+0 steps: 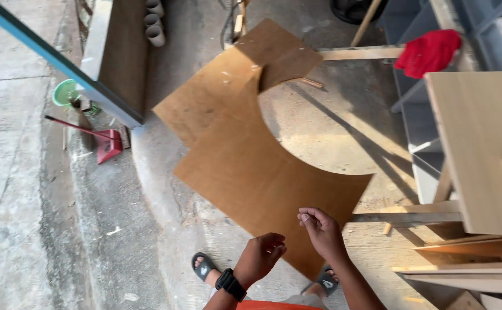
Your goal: Measuring a curved wooden piece with a tape measure and marking a straight wooden board with a pencil for layout.
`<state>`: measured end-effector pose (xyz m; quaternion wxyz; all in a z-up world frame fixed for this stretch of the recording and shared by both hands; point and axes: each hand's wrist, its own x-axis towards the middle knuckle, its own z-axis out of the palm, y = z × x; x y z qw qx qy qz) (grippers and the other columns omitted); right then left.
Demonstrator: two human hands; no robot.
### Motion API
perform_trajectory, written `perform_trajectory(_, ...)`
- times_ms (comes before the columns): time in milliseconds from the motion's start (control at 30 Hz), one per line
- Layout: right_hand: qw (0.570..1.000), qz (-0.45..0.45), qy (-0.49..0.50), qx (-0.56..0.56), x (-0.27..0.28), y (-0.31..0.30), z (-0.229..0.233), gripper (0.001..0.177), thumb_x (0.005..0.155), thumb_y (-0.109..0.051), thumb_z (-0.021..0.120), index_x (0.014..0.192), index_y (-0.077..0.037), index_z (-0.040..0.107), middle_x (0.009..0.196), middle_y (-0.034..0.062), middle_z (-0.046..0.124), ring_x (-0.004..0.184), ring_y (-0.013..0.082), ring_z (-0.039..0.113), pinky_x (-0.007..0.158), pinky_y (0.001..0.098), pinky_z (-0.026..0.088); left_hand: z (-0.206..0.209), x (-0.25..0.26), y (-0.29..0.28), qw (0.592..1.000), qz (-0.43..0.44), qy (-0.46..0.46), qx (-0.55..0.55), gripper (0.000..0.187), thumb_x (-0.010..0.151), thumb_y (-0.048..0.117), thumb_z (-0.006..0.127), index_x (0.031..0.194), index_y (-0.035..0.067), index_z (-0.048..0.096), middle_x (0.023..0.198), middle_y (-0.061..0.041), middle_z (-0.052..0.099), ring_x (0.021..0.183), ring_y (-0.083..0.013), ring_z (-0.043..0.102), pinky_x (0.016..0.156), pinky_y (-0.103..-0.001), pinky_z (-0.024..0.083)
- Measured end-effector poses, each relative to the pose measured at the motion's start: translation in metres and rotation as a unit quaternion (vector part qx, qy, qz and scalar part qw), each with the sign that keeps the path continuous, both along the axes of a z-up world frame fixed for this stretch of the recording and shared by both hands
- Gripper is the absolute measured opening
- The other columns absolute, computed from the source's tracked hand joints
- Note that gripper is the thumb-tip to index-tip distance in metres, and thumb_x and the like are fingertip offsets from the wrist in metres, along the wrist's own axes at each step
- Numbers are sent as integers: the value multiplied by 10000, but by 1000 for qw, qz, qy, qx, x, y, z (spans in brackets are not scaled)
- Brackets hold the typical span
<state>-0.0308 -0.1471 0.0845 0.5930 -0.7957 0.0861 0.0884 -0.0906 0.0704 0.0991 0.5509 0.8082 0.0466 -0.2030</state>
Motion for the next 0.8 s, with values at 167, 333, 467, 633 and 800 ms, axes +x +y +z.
perform_trajectory(167,998,31,-44,27,25,173,4,218,1022,-190,695,1159,-93,833,1026,66,898,899,136,841,869,263,656,-13,-16,185,1000,21,8,8,316,990,323,738,1247,150,803,1159,-29,873,1023,-132,831,908,-279,654)
perform_trajectory(333,995,93,-22,-1,55,319,23,222,1035,-220,677,1147,-125,844,911,1,845,871,102,789,859,259,621,21,-32,362,993,72,64,65,331,996,315,725,1259,121,780,1101,-52,894,973,-147,869,874,-279,684)
perform_trajectory(467,991,124,-49,32,95,406,23,204,1030,-192,686,1148,-110,830,964,12,865,858,119,808,842,268,679,39,8,460,988,101,52,106,317,981,327,745,1230,139,802,1112,-27,895,1016,-145,867,858,-289,678)
perform_trajectory(633,992,118,-41,16,157,473,28,202,1023,-198,699,1151,-130,839,936,4,874,848,98,813,820,234,636,80,109,511,991,69,-14,111,370,996,333,738,1295,118,778,1198,-44,869,997,-177,860,827,-296,697)
perform_trajectory(800,997,73,-23,33,243,526,31,203,1025,-193,705,1152,-108,838,997,37,899,878,122,823,832,253,644,107,237,549,989,-65,-80,106,323,1023,287,714,1291,113,757,1203,-77,831,1011,-218,835,825,-351,654)
